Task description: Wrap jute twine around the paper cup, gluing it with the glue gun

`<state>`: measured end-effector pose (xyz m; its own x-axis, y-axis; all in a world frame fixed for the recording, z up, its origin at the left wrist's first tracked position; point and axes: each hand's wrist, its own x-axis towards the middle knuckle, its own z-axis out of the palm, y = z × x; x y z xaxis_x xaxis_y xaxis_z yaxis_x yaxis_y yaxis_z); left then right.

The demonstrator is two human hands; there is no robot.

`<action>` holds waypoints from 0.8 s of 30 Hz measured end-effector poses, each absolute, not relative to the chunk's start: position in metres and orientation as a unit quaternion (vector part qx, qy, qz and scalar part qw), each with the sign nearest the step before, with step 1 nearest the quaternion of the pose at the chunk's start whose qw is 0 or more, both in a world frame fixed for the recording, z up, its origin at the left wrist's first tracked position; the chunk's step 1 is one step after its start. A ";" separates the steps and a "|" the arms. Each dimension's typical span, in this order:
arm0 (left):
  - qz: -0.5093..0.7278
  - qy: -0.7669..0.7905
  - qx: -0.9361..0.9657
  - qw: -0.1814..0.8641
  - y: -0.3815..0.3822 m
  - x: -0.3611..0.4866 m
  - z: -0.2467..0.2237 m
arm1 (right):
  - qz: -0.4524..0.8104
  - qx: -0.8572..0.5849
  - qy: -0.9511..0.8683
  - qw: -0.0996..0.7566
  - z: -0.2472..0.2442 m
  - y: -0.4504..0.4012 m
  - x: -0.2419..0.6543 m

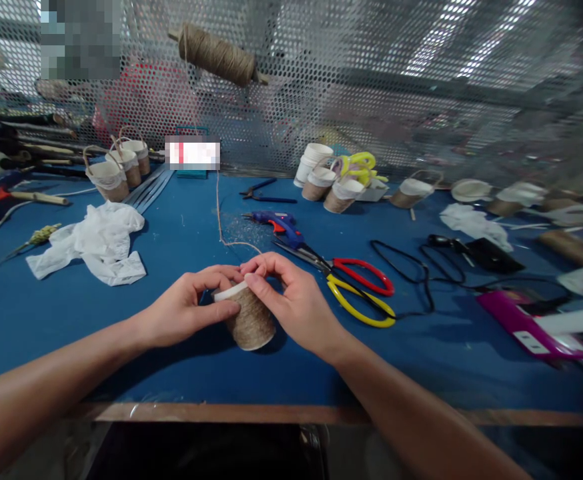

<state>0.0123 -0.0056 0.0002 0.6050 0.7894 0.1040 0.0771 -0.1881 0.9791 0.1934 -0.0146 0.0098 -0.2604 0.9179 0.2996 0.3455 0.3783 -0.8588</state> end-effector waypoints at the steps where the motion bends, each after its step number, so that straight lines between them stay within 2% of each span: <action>1: 0.319 0.309 0.702 0.556 -0.005 0.012 0.000 | 0.341 -0.438 -0.717 0.422 0.010 -0.015 0.193; 24: 0.274 0.363 0.742 0.493 -0.001 0.013 0.020 | 0.307 -0.420 -0.750 0.408 0.009 -0.015 0.195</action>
<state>0.0125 -0.0014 0.0200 0.5857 0.8091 0.0493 0.2684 -0.2509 0.9301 0.1951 -0.0153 0.0094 -0.3149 0.8808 0.3537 0.3802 0.4585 -0.8032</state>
